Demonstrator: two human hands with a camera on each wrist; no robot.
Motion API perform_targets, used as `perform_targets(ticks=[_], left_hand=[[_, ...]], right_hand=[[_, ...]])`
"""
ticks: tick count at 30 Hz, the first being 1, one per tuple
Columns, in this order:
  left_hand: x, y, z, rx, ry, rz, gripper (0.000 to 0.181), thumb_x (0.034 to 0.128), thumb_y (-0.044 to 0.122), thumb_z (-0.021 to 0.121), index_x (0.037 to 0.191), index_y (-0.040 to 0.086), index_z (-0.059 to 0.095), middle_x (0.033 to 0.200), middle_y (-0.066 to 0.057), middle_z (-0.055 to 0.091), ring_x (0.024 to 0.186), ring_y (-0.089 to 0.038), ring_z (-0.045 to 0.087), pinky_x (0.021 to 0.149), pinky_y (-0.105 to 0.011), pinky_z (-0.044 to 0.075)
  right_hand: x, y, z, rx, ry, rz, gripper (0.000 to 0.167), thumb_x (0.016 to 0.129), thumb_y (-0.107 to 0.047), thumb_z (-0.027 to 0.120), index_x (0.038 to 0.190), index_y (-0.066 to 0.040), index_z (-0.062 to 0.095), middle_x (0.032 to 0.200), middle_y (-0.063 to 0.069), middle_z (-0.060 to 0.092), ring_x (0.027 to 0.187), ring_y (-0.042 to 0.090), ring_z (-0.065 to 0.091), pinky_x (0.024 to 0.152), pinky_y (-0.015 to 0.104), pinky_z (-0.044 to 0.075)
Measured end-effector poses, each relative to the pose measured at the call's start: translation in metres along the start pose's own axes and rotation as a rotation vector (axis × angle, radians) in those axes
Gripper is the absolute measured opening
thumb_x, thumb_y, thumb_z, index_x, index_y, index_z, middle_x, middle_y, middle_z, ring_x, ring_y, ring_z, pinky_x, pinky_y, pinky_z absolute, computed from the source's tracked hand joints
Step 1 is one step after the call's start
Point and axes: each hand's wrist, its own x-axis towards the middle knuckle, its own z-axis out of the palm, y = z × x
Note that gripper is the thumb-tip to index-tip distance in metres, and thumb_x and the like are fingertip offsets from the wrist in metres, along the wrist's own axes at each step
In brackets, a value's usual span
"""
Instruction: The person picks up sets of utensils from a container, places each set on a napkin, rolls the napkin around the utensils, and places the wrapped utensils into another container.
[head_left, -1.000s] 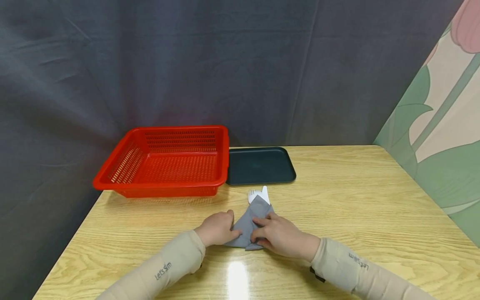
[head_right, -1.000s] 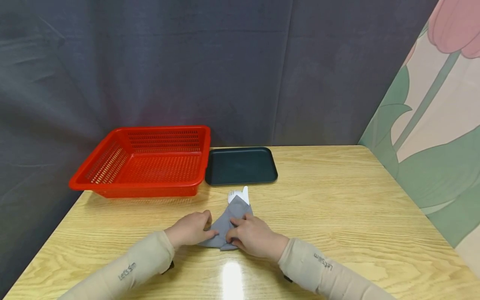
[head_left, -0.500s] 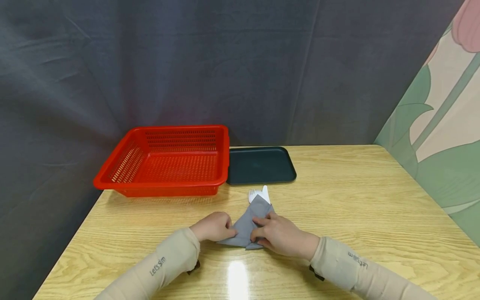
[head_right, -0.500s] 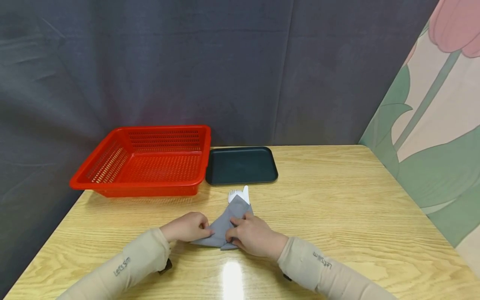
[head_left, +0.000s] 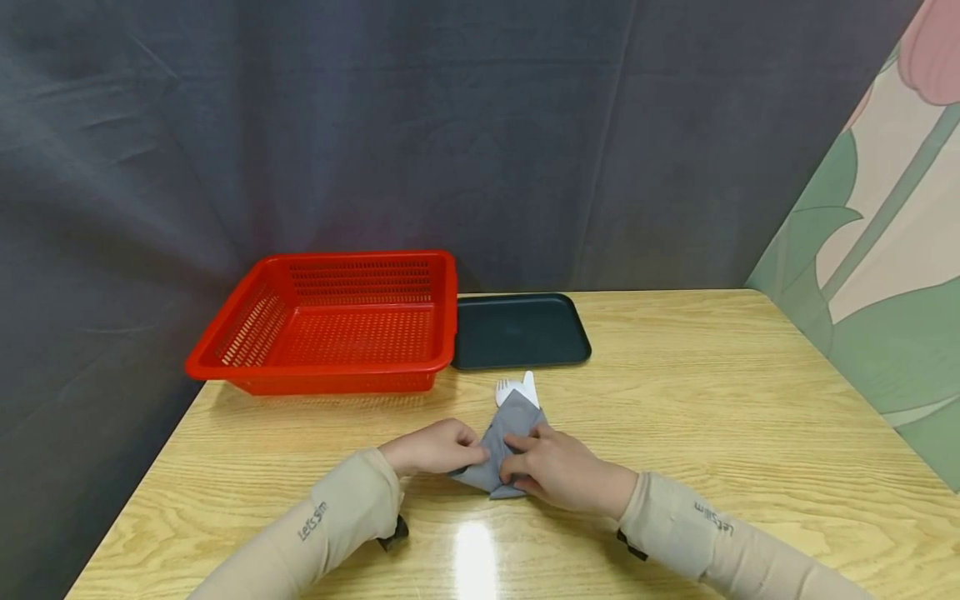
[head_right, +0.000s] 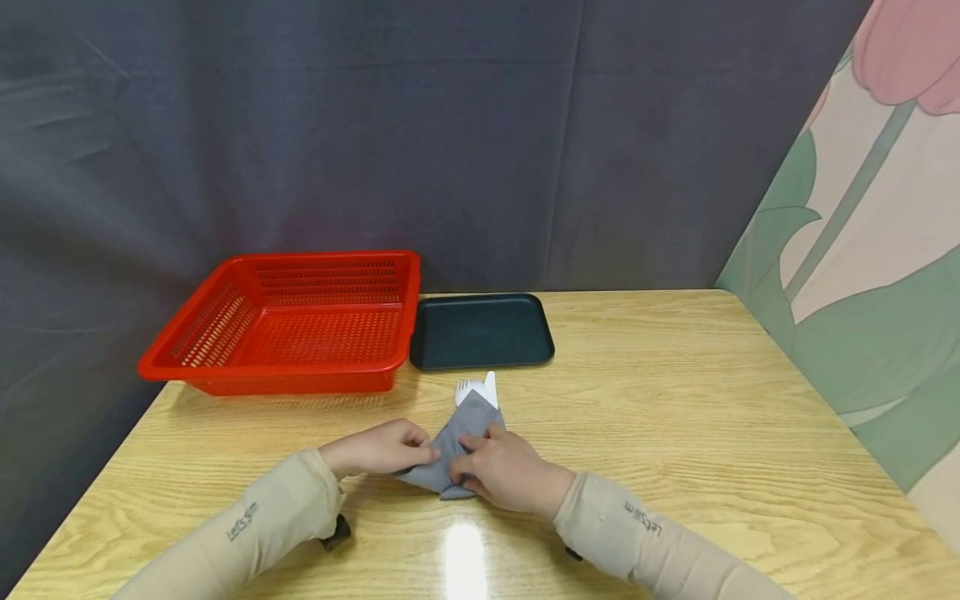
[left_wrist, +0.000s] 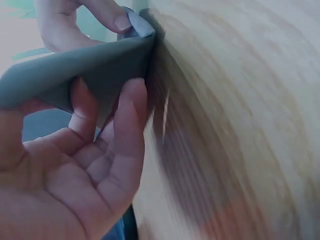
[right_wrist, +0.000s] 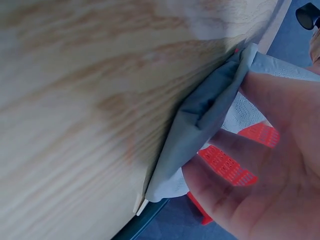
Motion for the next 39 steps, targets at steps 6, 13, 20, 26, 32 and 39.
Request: perform_targets(ticks=[6,13,20,26,32,39], left_hand=[[0.0045,0.0003,0.0020,-0.128,-0.057,-0.015,0.036,0.0918,0.019,0.049,0.057,0.015,0.042,0.050,0.006,0.031,0.045,-0.006,0.028,0.049,-0.019,0.034],[0.0097,0.0012,0.0040,-0.318,-0.130,-0.029,0.031,0.0946,0.015,0.043,0.065,0.010,0.050,0.062,0.002,0.053,0.066,-0.013,0.066,0.074,-0.032,0.056],[0.0106,0.0002,0.0029,-0.327,-0.154,-0.003,0.034,0.0964,0.017,0.041,0.097,-0.007,0.064,0.091,-0.015,0.070,0.072,-0.010,0.066,0.074,-0.030,0.056],[0.0096,0.0015,0.0040,-0.340,-0.143,-0.005,0.035,0.0956,0.017,0.041,0.100,-0.008,0.065,0.092,-0.016,0.071,0.070,-0.009,0.065,0.073,-0.029,0.056],[0.0062,0.0018,0.0041,-0.355,-0.124,-0.023,0.032,0.0935,0.015,0.043,0.099,-0.008,0.065,0.097,-0.019,0.070,0.081,-0.021,0.071,0.077,-0.032,0.056],[0.0027,-0.0016,0.0011,-0.288,-0.111,-0.035,0.026,0.0926,0.016,0.046,0.069,0.008,0.055,0.065,0.002,0.060,0.061,-0.007,0.060,0.064,-0.023,0.051]], right_hand=[[0.0010,0.0005,0.0016,0.043,-0.015,0.039,0.014,0.080,-0.022,0.072,0.093,-0.027,0.069,0.120,0.012,0.065,0.083,0.025,0.058,0.061,0.020,0.039],[0.0046,0.0006,0.0017,0.062,-0.036,0.087,0.015,0.075,-0.025,0.075,0.085,-0.023,0.064,0.117,0.008,0.066,0.107,0.022,0.064,0.069,0.023,0.039],[0.0056,-0.0014,0.0009,0.098,-0.030,0.106,0.024,0.074,-0.024,0.077,0.083,-0.019,0.055,0.117,0.006,0.067,0.105,0.020,0.064,0.074,0.025,0.041],[0.0048,-0.0020,0.0023,0.087,-0.010,0.093,0.028,0.073,-0.024,0.078,0.080,-0.018,0.051,0.115,0.005,0.068,0.100,0.018,0.066,0.073,0.024,0.040],[0.0038,-0.0021,0.0033,0.064,0.001,0.076,0.023,0.073,-0.023,0.077,0.073,-0.021,0.054,0.117,0.009,0.066,0.110,0.021,0.063,0.073,0.024,0.041],[0.0014,-0.0012,0.0041,0.104,0.013,0.068,0.017,0.075,-0.021,0.076,0.078,-0.024,0.060,0.118,0.010,0.065,0.112,0.023,0.062,0.073,0.024,0.042]])
